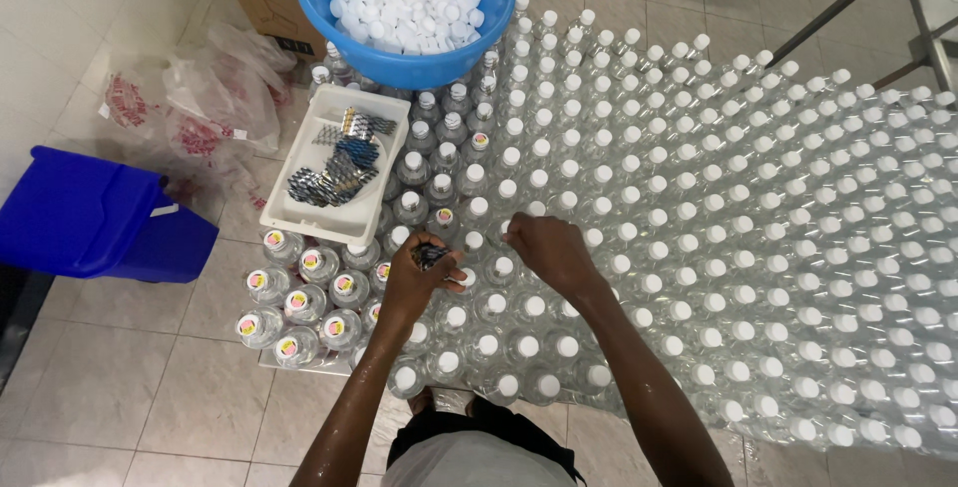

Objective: The person stands at a table covered with rows of clear plastic bottles and repeatedly picks up small metallic caps from a white tray. They place each cap onto the top of a bottle one at a time, moving across the rows to continue the process.

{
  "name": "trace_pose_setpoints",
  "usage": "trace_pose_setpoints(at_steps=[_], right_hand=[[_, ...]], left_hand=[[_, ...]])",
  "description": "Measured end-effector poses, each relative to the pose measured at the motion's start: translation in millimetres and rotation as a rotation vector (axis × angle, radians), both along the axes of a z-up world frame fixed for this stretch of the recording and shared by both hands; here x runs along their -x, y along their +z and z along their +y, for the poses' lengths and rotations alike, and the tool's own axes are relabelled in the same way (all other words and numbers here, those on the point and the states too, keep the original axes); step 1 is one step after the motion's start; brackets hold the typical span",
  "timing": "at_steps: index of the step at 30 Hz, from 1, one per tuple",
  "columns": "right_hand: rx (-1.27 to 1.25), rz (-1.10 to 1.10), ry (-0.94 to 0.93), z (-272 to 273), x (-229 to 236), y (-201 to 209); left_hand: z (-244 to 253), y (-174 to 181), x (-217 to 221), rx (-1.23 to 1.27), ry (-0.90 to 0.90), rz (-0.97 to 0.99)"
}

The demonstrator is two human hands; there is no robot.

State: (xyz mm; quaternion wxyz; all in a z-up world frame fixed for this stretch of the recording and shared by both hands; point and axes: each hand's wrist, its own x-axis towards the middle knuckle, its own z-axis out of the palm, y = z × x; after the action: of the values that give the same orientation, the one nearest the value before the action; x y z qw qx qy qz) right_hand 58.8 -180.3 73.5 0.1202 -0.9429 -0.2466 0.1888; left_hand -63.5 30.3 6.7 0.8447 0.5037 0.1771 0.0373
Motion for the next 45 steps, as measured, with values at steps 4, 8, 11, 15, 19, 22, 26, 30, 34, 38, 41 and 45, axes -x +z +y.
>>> trace_pose_setpoints(at_steps=[4,8,11,15,19,22,26,30,34,38,41,45], right_hand=[[0.065,-0.059,0.005,12.2,-10.3,-68.2],[0.038,-0.130,0.024,23.2,-12.1,-81.6],[0.058,-0.134,0.035,18.9,-11.5,-70.5],[0.007,-0.058,-0.055,9.3,-4.9,-16.2],[-0.102,0.090,-0.106,5.0,19.7,69.7],[-0.305,0.293,-0.085,2.3,34.8,109.4],[-0.355,0.357,0.002,6.9,52.5,122.4],[-0.383,0.342,0.099,9.2,61.9,108.7],[-0.384,0.299,0.090,2.4,63.9,81.6],[-0.412,0.285,0.078,8.4,78.8,90.1],[-0.472,0.293,0.026,11.8,90.5,92.2],[-0.769,0.270,-0.344,9.6,116.3,73.6]], left_hand=[[-3.0,8.0,2.7,0.024,-0.014,-0.001],[2.0,2.6,5.2,0.002,-0.031,-0.009],[7.9,0.4,8.6,0.002,-0.029,-0.011],[13.6,-1.8,11.9,0.047,-0.018,-0.030],[9.5,35.8,16.2,0.113,-0.051,0.017],[1.3,46.0,16.6,0.287,-0.177,0.091],[-17.2,63.6,22.4,0.435,-0.368,0.142],[-25.5,92.7,38.2,0.519,-0.475,0.116],[-19.5,78.4,49.7,0.505,-0.480,0.061],[-14.5,45.0,55.0,0.380,-0.402,0.005],[-13.5,29.2,56.7,0.309,-0.348,-0.019],[-17.6,52.5,64.4,0.244,-0.213,-0.012]])
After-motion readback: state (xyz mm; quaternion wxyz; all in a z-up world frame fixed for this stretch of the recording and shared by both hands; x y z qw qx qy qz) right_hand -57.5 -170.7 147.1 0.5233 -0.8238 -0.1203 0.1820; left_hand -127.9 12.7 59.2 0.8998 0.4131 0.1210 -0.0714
